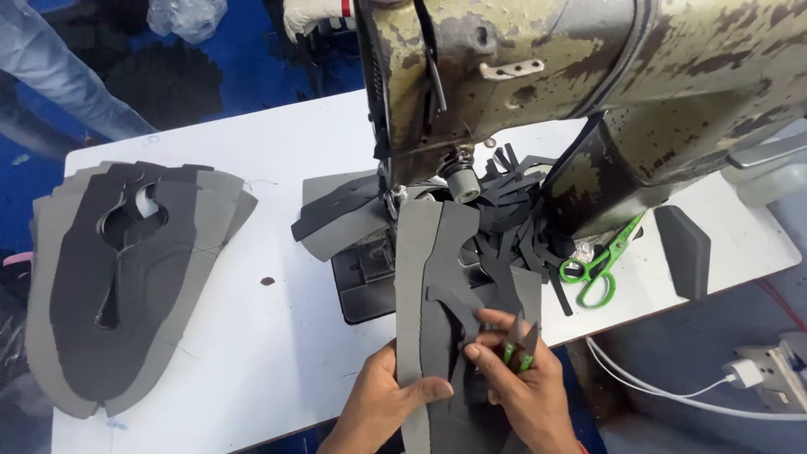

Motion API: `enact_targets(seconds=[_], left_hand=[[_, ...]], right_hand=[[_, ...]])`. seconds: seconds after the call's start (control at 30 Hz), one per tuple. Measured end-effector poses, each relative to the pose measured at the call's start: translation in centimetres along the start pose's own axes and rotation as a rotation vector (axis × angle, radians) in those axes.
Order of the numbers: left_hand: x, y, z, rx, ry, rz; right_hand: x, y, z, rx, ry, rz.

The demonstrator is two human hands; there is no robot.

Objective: The person uses a sewing machine to stitch together pieces of dark gray material. They guide the material under the needle, sew along the edges, and use green-handled scissors to trim excess thread after each piece is completed.

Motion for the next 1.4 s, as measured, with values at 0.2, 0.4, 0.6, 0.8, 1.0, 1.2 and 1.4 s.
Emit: enact_targets(seconds=[0.2, 0.4, 0.6, 0.8, 1.0, 1.2, 1.4], left_hand=[[-0.5, -1.5, -0.9, -0.004, 0.038, 0.046], [-0.4, -1.0, -0.9, -0.015, -0.002, 0.104], [-0.6, -1.2, -1.3, -0.126, 0.056, 0.037], [-0.9, -1.4, -1.6, -0.077, 0.025, 0.055], [-2.0, -1.1, -0.5, -0.013, 0.004, -0.062], [-2.2, 0.7, 1.0, -0.141, -0.115, -0.010], [-2.4, -0.3, 1.1, -0.228, -0.163, -0.054]], right_hand=[[0.0, -0.1, 0.1, -0.028, -0.006, 0.035], [-0.1, -0.4, -0.1, 0.006, -0.008, 0.006], [-0.2, -0.2, -0.2, 0.050, -0.014, 0.034], [-0.6, -0.2, 0.2, 0.009, -0.041, 0.066], [-1.1, 0.2, 4.6, -0.494, -0.350, 0.474], [1.6, -13.4, 5.0, 0.018, 0.115, -0.419], [0.2, -10.5, 4.0, 0.038, -0.043, -0.249]])
Point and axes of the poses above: each hand's wrist, its own x-axis towards the middle knuckle, its own z-axis out of the back of the hand, y = z × x, the point moved 4 cm from there along x, towards the middle knuckle, and after that the axes turned 14 degrees about -x, right-handed, at the moved point
